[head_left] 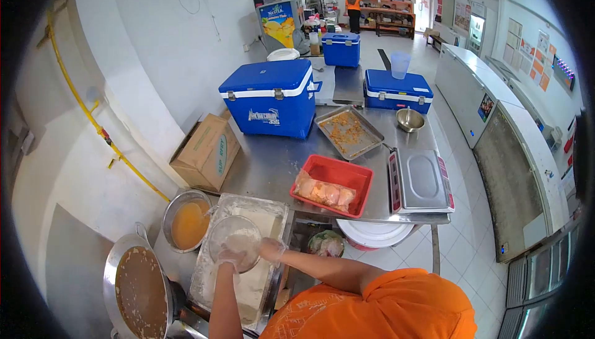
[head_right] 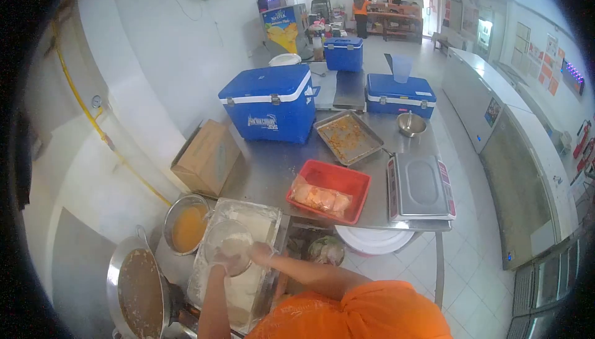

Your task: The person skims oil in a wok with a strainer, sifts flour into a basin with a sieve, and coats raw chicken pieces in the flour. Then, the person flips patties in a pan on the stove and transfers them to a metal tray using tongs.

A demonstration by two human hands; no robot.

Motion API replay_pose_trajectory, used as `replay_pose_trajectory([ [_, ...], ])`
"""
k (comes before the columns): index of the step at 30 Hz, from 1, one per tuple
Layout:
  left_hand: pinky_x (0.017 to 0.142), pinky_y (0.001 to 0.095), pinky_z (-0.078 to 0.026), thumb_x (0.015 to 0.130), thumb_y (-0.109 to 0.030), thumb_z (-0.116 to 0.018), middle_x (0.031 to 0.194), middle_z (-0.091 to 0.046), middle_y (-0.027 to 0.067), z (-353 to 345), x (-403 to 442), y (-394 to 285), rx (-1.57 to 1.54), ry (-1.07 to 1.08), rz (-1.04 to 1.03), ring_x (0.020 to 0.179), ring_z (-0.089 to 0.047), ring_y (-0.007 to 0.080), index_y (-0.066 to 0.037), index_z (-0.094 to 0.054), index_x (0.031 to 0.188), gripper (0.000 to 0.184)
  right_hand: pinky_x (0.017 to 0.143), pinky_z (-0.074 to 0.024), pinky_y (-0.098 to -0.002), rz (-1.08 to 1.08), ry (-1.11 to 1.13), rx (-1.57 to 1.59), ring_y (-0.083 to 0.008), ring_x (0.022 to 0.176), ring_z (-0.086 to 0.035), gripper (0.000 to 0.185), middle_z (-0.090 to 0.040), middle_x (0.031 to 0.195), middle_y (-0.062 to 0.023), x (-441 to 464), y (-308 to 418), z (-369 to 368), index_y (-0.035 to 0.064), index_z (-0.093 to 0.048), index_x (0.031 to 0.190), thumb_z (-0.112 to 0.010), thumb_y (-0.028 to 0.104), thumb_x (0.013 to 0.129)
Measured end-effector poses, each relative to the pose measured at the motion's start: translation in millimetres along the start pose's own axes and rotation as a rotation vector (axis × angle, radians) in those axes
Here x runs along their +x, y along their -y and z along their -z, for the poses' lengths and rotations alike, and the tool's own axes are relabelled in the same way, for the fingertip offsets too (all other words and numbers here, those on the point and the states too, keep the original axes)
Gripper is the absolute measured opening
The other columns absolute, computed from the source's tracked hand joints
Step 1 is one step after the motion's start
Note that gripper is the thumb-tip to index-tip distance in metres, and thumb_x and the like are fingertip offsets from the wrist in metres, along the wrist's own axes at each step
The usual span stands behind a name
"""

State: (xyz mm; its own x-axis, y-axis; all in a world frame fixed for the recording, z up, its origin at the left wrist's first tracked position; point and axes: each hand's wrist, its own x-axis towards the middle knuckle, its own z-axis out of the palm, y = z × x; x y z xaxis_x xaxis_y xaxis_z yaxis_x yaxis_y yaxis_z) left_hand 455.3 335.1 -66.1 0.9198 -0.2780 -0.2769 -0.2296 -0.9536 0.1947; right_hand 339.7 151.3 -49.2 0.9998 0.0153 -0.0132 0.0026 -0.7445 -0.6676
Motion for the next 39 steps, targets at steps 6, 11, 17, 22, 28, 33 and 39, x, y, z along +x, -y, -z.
replay_pose_trajectory([
  [6,0.1,0.0393,-0.044,0.073,-0.05,-0.074,0.13,-0.055,0.0239,13,-28,-48,-0.473,-0.203,0.142,0.121,-0.054,0.0359,0.001,-0.048,0.133,0.083,0.071,-0.0517,-0.0468,-0.213,-0.025,0.26,-0.0383,0.075,-0.067,0.034,-0.065,0.077,-0.026,-22,51,6,-0.0048,-0.067,0.083,-0.054,0.026,0.085],
  [11,0.099,0.04,-0.045,0.067,-0.04,-0.078,0.124,-0.058,0.0236,28,-25,-33,-0.142,-0.377,0.226,0.114,-0.057,0.0369,0.001,-0.057,0.122,0.072,0.072,-0.0512,-0.0463,-0.218,0.043,0.282,-0.0391,0.078,-0.067,0.036,-0.066,0.082,-0.0269,-20,32,11,-0.0062,-0.067,0.086,-0.055,0.027,0.084],
  [17,0.097,0.0417,-0.046,0.076,-0.04,-0.068,0.12,-0.062,0.0211,37,-29,-47,0.047,-0.173,-0.298,0.11,-0.061,0.0327,-0.006,-0.066,0.112,0.05,0.068,-0.0506,-0.0478,-0.281,-0.095,0.342,-0.038,0.071,-0.065,0.026,-0.065,0.073,-0.0234,-9,38,-19,-0.0046,-0.066,0.079,-0.053,0.018,0.082],
  [22,0.099,0.0406,-0.045,0.08,-0.038,-0.064,0.135,-0.053,0.0199,32,-16,-19,-0.048,0.113,-0.192,0.12,-0.055,0.0316,-0.007,-0.056,0.128,0.058,0.069,-0.0506,-0.0471,-0.067,-0.018,0.038,-0.0369,0.076,-0.066,0.027,-0.066,0.08,-0.0245,11,-11,-15,-0.0044,-0.067,0.085,-0.054,0.019,0.083],
  [28,0.102,0.0391,-0.043,0.075,-0.039,-0.073,0.138,-0.049,0.0214,5,-36,-28,-0.42,0.06,-0.131,0.126,-0.05,0.0345,0.0,-0.041,0.14,0.082,0.074,-0.0498,-0.0473,-0.053,0.035,0.29,-0.037,0.078,-0.066,0.031,-0.066,0.086,-0.0257,-12,30,-10,-0.0036,-0.068,0.087,-0.052,0.023,0.087],
  [33,0.105,0.0388,-0.041,0.064,-0.043,-0.081,0.137,-0.047,0.0274,23,-23,-27,-0.165,-0.129,0.15,0.127,-0.048,0.0369,0.003,-0.038,0.141,0.1,0.073,-0.0497,-0.0476,-0.14,0.058,0.214,-0.037,0.077,-0.065,0.038,-0.066,0.085,-0.0262,-23,31,9,-0.0048,-0.066,0.09,-0.05,0.03,0.09],
  [39,0.103,0.0391,-0.043,0.069,-0.035,-0.079,0.134,-0.052,0.0225,14,-18,-32,-0.642,-0.143,0.147,0.122,-0.053,0.0362,-0.002,-0.043,0.139,0.086,0.072,-0.0501,-0.0497,-0.128,0.081,0.224,-0.0374,0.077,-0.066,0.04,-0.064,0.079,-0.0264,-14,22,-8,-0.0053,-0.066,0.089,-0.05,0.031,0.091],
])
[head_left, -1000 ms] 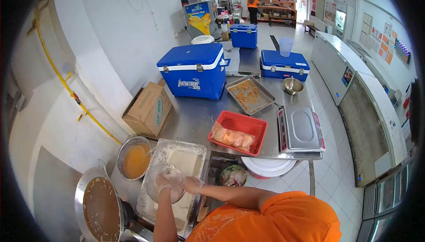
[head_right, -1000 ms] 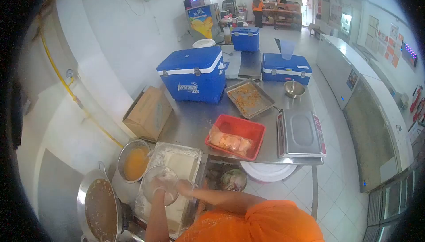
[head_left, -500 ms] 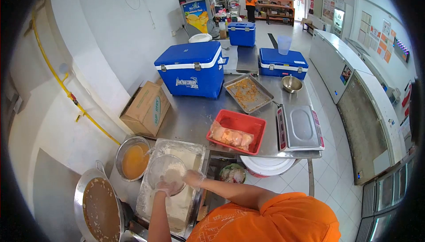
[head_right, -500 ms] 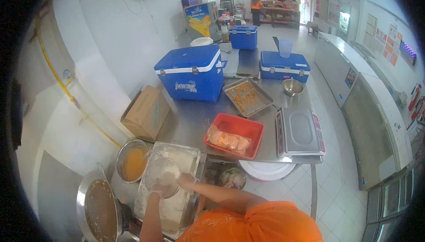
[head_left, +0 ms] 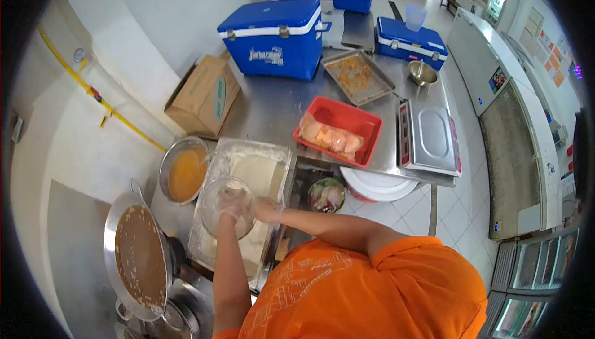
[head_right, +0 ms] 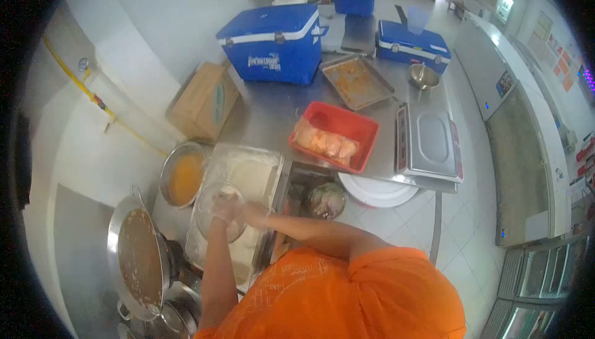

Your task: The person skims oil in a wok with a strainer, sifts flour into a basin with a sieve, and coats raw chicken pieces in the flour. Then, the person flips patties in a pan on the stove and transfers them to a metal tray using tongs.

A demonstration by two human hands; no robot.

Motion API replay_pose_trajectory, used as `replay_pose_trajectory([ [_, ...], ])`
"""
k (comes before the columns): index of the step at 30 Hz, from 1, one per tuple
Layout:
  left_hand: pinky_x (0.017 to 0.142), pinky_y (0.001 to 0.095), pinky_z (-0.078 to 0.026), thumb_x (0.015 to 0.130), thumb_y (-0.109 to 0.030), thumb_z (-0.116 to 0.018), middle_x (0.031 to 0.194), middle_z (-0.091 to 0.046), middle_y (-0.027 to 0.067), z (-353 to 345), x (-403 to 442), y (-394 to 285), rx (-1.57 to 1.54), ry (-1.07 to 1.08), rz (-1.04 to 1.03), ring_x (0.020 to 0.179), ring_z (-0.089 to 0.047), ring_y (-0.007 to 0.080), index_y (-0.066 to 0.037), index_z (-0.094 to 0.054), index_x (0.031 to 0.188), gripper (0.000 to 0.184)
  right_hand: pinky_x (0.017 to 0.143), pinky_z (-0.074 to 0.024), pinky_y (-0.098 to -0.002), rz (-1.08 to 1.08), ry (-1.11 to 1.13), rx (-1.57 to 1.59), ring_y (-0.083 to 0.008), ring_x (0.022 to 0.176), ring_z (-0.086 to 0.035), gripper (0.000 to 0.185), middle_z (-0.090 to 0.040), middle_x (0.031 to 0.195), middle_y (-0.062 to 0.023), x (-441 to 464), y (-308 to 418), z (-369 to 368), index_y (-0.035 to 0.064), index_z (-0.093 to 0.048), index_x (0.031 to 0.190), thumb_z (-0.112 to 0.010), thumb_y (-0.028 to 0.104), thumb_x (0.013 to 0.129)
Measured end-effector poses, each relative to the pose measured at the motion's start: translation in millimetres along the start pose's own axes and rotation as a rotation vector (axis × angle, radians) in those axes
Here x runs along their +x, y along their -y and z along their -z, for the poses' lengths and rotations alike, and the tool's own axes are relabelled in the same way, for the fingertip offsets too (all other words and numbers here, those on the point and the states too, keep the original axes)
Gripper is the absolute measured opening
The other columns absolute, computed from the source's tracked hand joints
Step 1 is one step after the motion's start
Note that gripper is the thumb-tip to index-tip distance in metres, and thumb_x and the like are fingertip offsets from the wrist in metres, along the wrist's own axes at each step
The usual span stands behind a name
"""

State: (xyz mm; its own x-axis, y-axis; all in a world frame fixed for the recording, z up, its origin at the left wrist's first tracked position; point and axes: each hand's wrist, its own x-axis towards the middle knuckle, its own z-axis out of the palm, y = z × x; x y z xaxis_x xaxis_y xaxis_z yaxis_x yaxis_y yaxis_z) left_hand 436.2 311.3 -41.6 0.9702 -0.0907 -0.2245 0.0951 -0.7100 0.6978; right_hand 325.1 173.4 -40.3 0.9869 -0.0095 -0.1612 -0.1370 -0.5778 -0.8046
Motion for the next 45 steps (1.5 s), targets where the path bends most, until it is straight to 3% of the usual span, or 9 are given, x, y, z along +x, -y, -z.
replay_pose_trajectory([
  [2,0.102,0.0385,-0.043,0.071,-0.027,-0.079,0.133,-0.053,0.0219,-15,5,8,-0.301,0.072,0.007,0.121,-0.054,0.0355,-0.006,-0.046,0.138,0.077,0.07,-0.0505,-0.0498,0.231,-0.16,-0.283,-0.0372,0.075,-0.066,0.038,-0.064,0.076,-0.0255,27,-33,-48,-0.0051,-0.066,0.087,-0.052,0.029,0.09],
  [6,0.097,0.0383,-0.047,0.069,-0.015,-0.079,0.125,-0.06,0.0183,3,-5,-14,0.297,-0.069,-0.332,0.115,-0.058,0.033,-0.007,-0.057,0.127,0.062,0.076,-0.049,-0.0494,0.131,0.067,-0.202,-0.0404,0.082,-0.063,0.028,-0.064,0.083,-0.0268,15,-8,44,-0.004,-0.068,0.083,-0.057,0.022,0.082],
  [8,0.087,0.0384,-0.052,0.071,-0.013,-0.077,0.106,-0.069,0.015,23,-39,-51,0.404,-0.496,-0.742,0.097,-0.067,0.0303,-0.007,-0.064,0.115,0.046,0.068,-0.0499,-0.0491,0.263,-0.39,-0.314,-0.0412,0.07,-0.062,0.022,-0.063,0.076,-0.0253,11,-21,38,-0.0025,-0.067,0.074,-0.055,0.016,0.08],
  [11,0.073,0.0353,-0.054,0.076,-0.012,-0.073,0.09,-0.071,0.0155,45,-66,-67,0.016,-0.312,-0.308,0.078,-0.07,0.0274,-0.004,-0.068,0.103,0.029,0.071,-0.0486,-0.0501,0.206,-0.002,-0.484,-0.0397,0.077,-0.063,0.03,-0.063,0.076,-0.024,13,-23,73,-0.0027,-0.066,0.073,-0.053,0.022,0.086],
  [15,0.055,0.028,-0.047,0.088,-0.019,-0.066,0.07,-0.066,0.0064,40,-73,-10,-0.685,-0.349,0.032,0.051,-0.053,0.0176,-0.004,-0.068,0.091,0.015,0.072,-0.048,-0.0498,0.308,-0.173,-0.598,-0.0403,0.079,-0.062,0.028,-0.062,0.08,-0.0253,15,-46,84,-0.0032,-0.065,0.081,-0.051,0.02,0.087],
  [21,0.112,0.0418,-0.021,0.079,-0.078,-0.042,0.148,-0.034,0.0104,19,-65,14,-1.61,-0.384,0.493,0.134,-0.031,0.0246,-0.015,-0.023,0.149,0.096,0.076,-0.0467,-0.0507,0.129,-0.32,-0.354,-0.043,0.083,-0.06,0.034,-0.062,0.083,-0.0274,-13,3,82,-0.005,-0.064,0.082,-0.045,0.021,0.092],
  [23,0.114,0.0457,-0.022,0.086,-0.069,-0.036,0.147,-0.038,0.011,-1,-40,7,-1.806,-0.365,0.2,0.135,-0.034,0.031,-0.01,-0.035,0.145,0.083,0.08,-0.0468,-0.0517,0.25,-0.039,-0.68,-0.0424,0.09,-0.06,0.031,-0.063,0.091,-0.0262,0,-24,57,-0.003,-0.065,0.088,-0.045,0.021,0.092],
  [27,0.113,0.0453,-0.025,0.087,-0.067,-0.033,0.144,-0.042,0.0102,14,-45,-7,-1.958,-0.248,0.219,0.133,-0.037,0.0303,-0.01,-0.038,0.143,0.08,0.077,-0.0481,-0.0514,0.121,-0.327,-0.409,-0.0446,0.082,-0.061,0.035,-0.064,0.085,-0.026,13,-34,54,-0.004,-0.065,0.084,-0.044,0.022,0.093],
  [45,0.111,0.0446,-0.028,0.087,-0.064,-0.036,0.143,-0.043,0.0125,14,-42,10,-1.869,-0.183,0.215,0.13,-0.041,0.0298,-0.006,-0.04,0.142,0.08,0.069,-0.0509,-0.0439,0.371,-0.117,-0.807,-0.035,0.069,-0.065,0.014,-0.064,0.072,-0.0206,14,-48,30,0.0008,-0.065,0.078,-0.061,0.013,0.074],
])
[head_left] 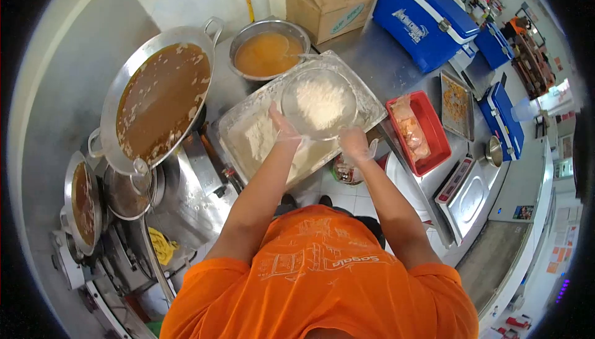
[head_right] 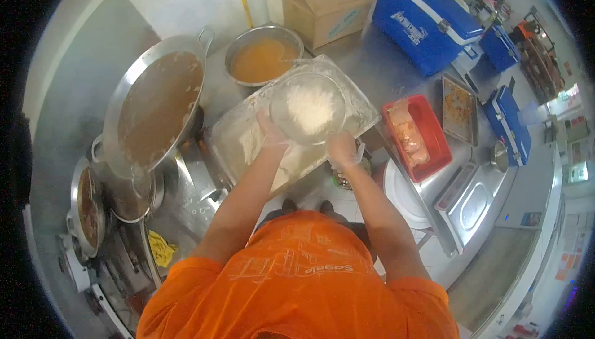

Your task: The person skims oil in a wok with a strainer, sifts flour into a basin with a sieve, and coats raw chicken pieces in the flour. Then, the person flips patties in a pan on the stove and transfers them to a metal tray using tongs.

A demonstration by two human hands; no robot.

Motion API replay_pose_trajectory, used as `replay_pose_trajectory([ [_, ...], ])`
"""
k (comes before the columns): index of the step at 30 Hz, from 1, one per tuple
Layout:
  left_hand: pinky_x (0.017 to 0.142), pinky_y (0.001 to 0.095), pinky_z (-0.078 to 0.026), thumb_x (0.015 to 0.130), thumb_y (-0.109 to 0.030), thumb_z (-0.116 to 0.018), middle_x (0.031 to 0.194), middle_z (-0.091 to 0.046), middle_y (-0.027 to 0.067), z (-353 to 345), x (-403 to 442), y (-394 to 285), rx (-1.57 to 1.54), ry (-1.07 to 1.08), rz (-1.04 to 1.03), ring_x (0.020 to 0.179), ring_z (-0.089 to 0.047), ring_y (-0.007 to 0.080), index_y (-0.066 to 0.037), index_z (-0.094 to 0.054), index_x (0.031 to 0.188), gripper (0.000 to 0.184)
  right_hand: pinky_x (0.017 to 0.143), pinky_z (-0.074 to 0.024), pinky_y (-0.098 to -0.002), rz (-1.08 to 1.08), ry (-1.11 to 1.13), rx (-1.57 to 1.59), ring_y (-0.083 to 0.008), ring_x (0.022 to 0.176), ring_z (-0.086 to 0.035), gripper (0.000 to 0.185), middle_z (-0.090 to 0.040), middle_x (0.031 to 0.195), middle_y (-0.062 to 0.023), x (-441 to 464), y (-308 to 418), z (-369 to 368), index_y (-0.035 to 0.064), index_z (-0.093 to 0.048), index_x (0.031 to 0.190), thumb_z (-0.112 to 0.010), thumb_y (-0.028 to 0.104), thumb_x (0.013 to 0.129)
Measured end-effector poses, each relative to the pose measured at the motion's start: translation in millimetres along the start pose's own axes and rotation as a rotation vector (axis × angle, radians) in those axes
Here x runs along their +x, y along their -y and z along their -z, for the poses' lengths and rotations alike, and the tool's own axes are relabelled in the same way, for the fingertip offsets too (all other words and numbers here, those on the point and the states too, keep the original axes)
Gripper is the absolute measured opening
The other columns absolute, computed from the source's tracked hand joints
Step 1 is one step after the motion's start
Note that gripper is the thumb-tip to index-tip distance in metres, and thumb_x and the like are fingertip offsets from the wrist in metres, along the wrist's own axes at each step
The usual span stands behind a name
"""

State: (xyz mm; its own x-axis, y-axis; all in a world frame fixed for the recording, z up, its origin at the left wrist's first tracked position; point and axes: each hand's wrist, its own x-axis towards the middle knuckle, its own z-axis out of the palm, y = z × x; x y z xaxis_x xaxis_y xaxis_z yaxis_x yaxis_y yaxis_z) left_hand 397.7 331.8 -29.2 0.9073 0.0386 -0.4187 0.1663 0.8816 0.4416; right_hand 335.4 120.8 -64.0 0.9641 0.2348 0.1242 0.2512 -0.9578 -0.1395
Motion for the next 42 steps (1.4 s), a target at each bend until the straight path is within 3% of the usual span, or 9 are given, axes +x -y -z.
replay_pose_trajectory([
  [5,0.106,0.0487,-0.033,0.093,-0.055,-0.04,0.144,-0.043,0.0141,18,-21,-15,0.47,-0.08,-0.158,0.13,-0.044,0.0287,-0.01,-0.035,0.144,0.069,0.062,-0.0512,-0.0427,-0.799,0.014,1.09,-0.027,0.066,-0.066,0.038,-0.062,0.07,-0.0165,-52,25,100,-0.005,-0.06,0.087,-0.053,0.031,0.093],
  [8,0.092,0.0409,-0.047,0.096,-0.033,-0.052,0.13,-0.056,0.0138,63,-50,-54,0.435,0.242,-0.053,0.116,-0.057,0.0263,-0.011,-0.044,0.135,0.046,0.057,-0.0478,-0.0367,-0.903,-0.081,1.243,-0.0178,0.06,-0.059,0.032,-0.056,0.064,-0.0079,-118,3,125,-0.0023,-0.059,0.085,-0.054,0.028,0.094],
  [12,0.071,0.028,-0.049,0.092,-0.018,-0.061,0.091,-0.063,0.0057,81,-105,-76,1.087,-0.068,-0.21,0.083,-0.061,0.0154,-0.009,-0.06,0.103,0.014,0.052,-0.0413,-0.0303,-0.444,-0.023,0.504,-0.0125,0.055,-0.05,0.027,-0.053,0.064,-0.0033,-247,-39,126,-0.0004,-0.06,0.094,-0.054,0.026,0.093],
  [15,0.065,0.0288,-0.047,0.094,-0.018,-0.059,0.077,-0.06,0.0044,105,-130,-78,1.193,-0.092,-0.225,0.072,-0.056,0.0136,-0.005,-0.061,0.091,0.014,0.048,-0.0385,-0.0283,-1.048,0.304,0.871,-0.011,0.053,-0.046,0.033,-0.05,0.061,-0.0001,-264,-16,169,0.001,-0.059,0.089,-0.052,0.033,0.093],
  [23,0.063,0.0351,-0.044,0.097,-0.02,-0.054,0.073,-0.058,0.0114,100,-159,-45,1.829,0.068,-0.795,0.067,-0.052,0.019,-0.001,-0.058,0.092,0.019,0.045,-0.0399,-0.0275,-0.84,0.475,1.098,-0.0109,0.051,-0.049,0.031,-0.054,0.063,-0.0014,-322,-100,-70,0.0045,-0.057,0.078,-0.054,0.033,0.092],
  [31,0.064,0.0275,-0.041,0.095,-0.018,-0.057,0.074,-0.053,0.0006,103,-150,-25,1.704,-0.153,-0.666,0.07,-0.045,0.0098,-0.003,-0.058,0.092,0.015,0.072,-0.0526,-0.0404,-0.798,0.182,0.437,-0.033,0.081,-0.065,0.02,-0.063,0.089,-0.019,-282,-141,-306,-0.0002,-0.055,0.105,-0.049,0.009,0.089],
  [34,0.066,0.0265,-0.04,0.096,-0.02,-0.057,0.076,-0.053,0.0007,102,-151,-22,1.723,-0.235,-0.589,0.072,-0.045,0.0096,-0.003,-0.057,0.092,0.017,0.075,-0.0529,-0.041,-0.535,0.219,0.06,-0.0351,0.081,-0.065,0.019,-0.063,0.09,-0.0218,-287,-148,-352,-0.0022,-0.056,0.102,-0.05,0.008,0.086],
  [38,0.07,0.0264,-0.041,0.096,-0.025,-0.058,0.081,-0.055,0.0013,111,-148,-21,1.697,-0.264,-0.61,0.075,-0.047,0.0097,-0.003,-0.056,0.089,0.024,0.074,-0.0529,-0.0405,-0.733,0.201,0.051,-0.0306,0.086,-0.064,0.01,-0.063,0.085,-0.0178,-283,-143,-373,0.0021,-0.063,0.082,-0.055,0.008,0.081],
  [42,0.071,0.0262,-0.041,0.095,-0.029,-0.06,0.081,-0.056,0.0012,102,-150,-19,1.838,-0.229,-0.636,0.076,-0.047,0.0094,-0.003,-0.056,0.09,0.026,0.068,-0.051,-0.0397,-0.613,0.114,-0.083,-0.0276,0.078,-0.063,0.015,-0.063,0.082,-0.0173,-296,-141,-392,0.001,-0.062,0.092,-0.056,0.009,0.081],
])
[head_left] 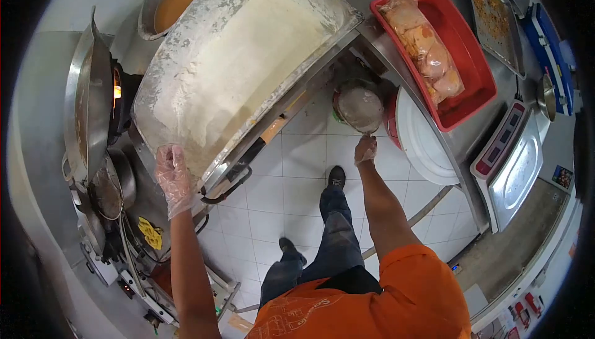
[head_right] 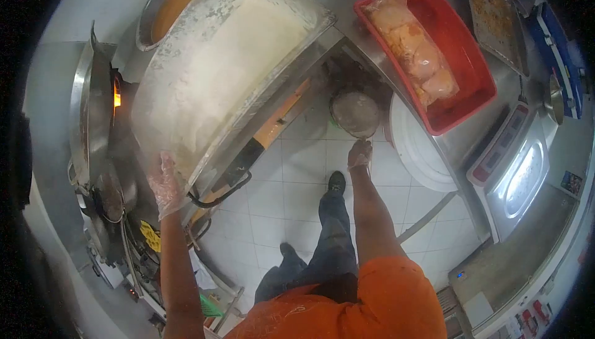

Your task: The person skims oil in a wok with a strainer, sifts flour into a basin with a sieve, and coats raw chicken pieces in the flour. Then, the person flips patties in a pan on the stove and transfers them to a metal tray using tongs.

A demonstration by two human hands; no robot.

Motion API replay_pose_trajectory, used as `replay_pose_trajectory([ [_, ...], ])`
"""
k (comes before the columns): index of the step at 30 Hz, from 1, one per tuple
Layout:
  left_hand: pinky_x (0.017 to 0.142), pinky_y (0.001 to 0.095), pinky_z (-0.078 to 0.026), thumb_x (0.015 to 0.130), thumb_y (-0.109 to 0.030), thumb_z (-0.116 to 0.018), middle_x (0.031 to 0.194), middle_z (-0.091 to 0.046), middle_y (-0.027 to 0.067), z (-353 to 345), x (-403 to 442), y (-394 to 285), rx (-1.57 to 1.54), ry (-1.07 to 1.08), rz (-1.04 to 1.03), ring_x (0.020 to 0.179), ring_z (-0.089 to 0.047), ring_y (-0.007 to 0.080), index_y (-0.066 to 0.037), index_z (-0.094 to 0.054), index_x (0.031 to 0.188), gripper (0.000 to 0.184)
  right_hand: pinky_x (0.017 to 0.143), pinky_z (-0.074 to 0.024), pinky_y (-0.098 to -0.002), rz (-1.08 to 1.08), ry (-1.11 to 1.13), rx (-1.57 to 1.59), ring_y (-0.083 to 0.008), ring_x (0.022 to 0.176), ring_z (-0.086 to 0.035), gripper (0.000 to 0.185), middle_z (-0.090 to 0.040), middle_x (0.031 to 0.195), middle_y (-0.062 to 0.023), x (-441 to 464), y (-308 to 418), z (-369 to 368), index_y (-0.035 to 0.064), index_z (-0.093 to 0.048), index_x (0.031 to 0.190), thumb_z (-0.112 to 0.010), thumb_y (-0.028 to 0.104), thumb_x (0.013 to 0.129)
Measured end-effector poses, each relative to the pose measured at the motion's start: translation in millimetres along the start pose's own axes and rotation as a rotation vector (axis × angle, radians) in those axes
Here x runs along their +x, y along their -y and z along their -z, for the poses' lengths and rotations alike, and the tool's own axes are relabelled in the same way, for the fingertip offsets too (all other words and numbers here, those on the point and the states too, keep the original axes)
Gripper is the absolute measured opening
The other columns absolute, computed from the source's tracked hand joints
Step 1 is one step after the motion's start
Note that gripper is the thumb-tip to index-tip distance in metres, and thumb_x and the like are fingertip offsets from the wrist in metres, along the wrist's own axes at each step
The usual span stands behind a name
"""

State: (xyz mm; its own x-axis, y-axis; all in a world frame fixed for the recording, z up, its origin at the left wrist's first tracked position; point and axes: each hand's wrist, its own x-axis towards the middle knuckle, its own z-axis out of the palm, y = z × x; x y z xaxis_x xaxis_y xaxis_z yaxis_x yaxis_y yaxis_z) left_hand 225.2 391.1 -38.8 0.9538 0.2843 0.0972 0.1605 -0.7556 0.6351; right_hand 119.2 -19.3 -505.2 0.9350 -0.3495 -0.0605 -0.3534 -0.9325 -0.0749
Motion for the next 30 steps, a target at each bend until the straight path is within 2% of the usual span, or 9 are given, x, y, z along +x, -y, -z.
replay_pose_trajectory([
  [5,0.075,0.0289,-0.044,0.094,-0.028,-0.062,0.087,-0.059,0.0046,-4,-1,0,-0.054,0.005,-0.008,0.081,-0.053,0.0125,-0.002,-0.057,0.099,0.027,0.064,-0.05,-0.0384,-0.376,-0.11,0.573,-0.0258,0.072,-0.062,0.02,-0.061,0.076,-0.0159,-2,18,50,-0.0008,-0.058,0.099,-0.056,0.009,0.082],
  [8,0.079,0.0311,-0.045,0.093,-0.026,-0.063,0.093,-0.061,0.008,-4,0,-1,-0.017,-0.021,-0.083,0.086,-0.056,0.0157,-0.001,-0.057,0.103,0.028,0.065,-0.0494,-0.043,0.069,-0.15,0.015,-0.0319,0.072,-0.061,0.013,-0.059,0.076,-0.0187,-14,11,41,-0.0019,-0.056,0.093,-0.052,0.009,0.087],
  [14,0.082,0.03,-0.045,0.091,-0.014,-0.064,0.093,-0.061,0.0077,-4,3,9,-0.125,-0.045,-0.21,0.088,-0.056,0.0163,-0.001,-0.059,0.1,0.017,0.073,-0.0479,-0.0444,0.102,0.084,0.447,-0.0373,0.086,-0.056,0.015,-0.058,0.088,-0.0195,-49,12,119,-0.0005,-0.059,0.09,-0.052,0.001,0.077],
  [15,0.082,0.0284,-0.045,0.091,-0.011,-0.063,0.091,-0.061,0.0063,-3,5,16,-0.101,-0.038,-0.242,0.086,-0.056,0.0149,-0.001,-0.06,0.098,0.013,0.074,-0.0475,-0.0489,0.011,-0.047,0.551,-0.0405,0.085,-0.057,0.013,-0.058,0.083,-0.0213,-57,16,140,-0.0018,-0.059,0.09,-0.052,0.002,0.08],
  [18,0.076,0.0228,-0.044,0.091,-0.002,-0.06,0.083,-0.06,0.0015,2,3,23,-0.349,0.008,-0.001,0.078,-0.053,0.009,-0.002,-0.061,0.092,0.002,0.074,-0.0464,-0.0517,0.375,-0.061,0.447,-0.0424,0.082,-0.057,0.013,-0.059,0.081,-0.0222,-83,-14,199,-0.0031,-0.058,0.09,-0.05,0.006,0.087],
  [20,0.065,0.021,-0.041,0.091,0.002,-0.057,0.074,-0.055,-0.0021,-4,7,43,-0.508,-0.099,-0.059,0.071,-0.048,0.0044,-0.004,-0.06,0.086,0.008,0.073,-0.0449,-0.0527,0.188,0.251,0.671,-0.0424,0.08,-0.058,0.02,-0.06,0.084,-0.0219,-91,-20,285,-0.0035,-0.059,0.092,-0.046,0.011,0.092],
  [24,0.059,0.0261,-0.04,0.09,-0.003,-0.059,0.071,-0.053,0.0032,18,-2,33,-0.347,-0.273,-0.118,0.064,-0.049,0.0116,-0.004,-0.056,0.083,0.008,0.063,-0.0443,-0.0448,0.326,0.101,0.614,-0.0381,0.07,-0.056,0.024,-0.059,0.078,-0.0186,-110,-19,442,-0.0012,-0.062,0.095,-0.044,0.015,0.096],
  [27,0.06,0.0306,-0.043,0.086,-0.011,-0.065,0.075,-0.056,0.0075,26,-32,7,-0.225,-0.386,-0.187,0.066,-0.053,0.0187,-0.004,-0.055,0.087,0.012,0.059,-0.0432,-0.0429,-0.32,0.306,1.078,-0.0333,0.064,-0.053,0.016,-0.055,0.072,-0.0126,-104,19,519,-0.0005,-0.06,0.093,-0.053,0.014,0.092],
  [30,0.07,0.0404,-0.048,0.08,-0.021,-0.072,0.084,-0.06,0.0097,45,-73,-79,-0.566,0.061,-0.277,0.079,-0.059,0.0248,-0.004,-0.058,0.097,0.028,0.06,-0.0436,-0.044,0.625,-0.573,0.179,-0.0322,0.068,-0.054,0.011,-0.055,0.075,-0.0122,-70,84,546,0.0001,-0.061,0.092,-0.059,0.009,0.087],
])
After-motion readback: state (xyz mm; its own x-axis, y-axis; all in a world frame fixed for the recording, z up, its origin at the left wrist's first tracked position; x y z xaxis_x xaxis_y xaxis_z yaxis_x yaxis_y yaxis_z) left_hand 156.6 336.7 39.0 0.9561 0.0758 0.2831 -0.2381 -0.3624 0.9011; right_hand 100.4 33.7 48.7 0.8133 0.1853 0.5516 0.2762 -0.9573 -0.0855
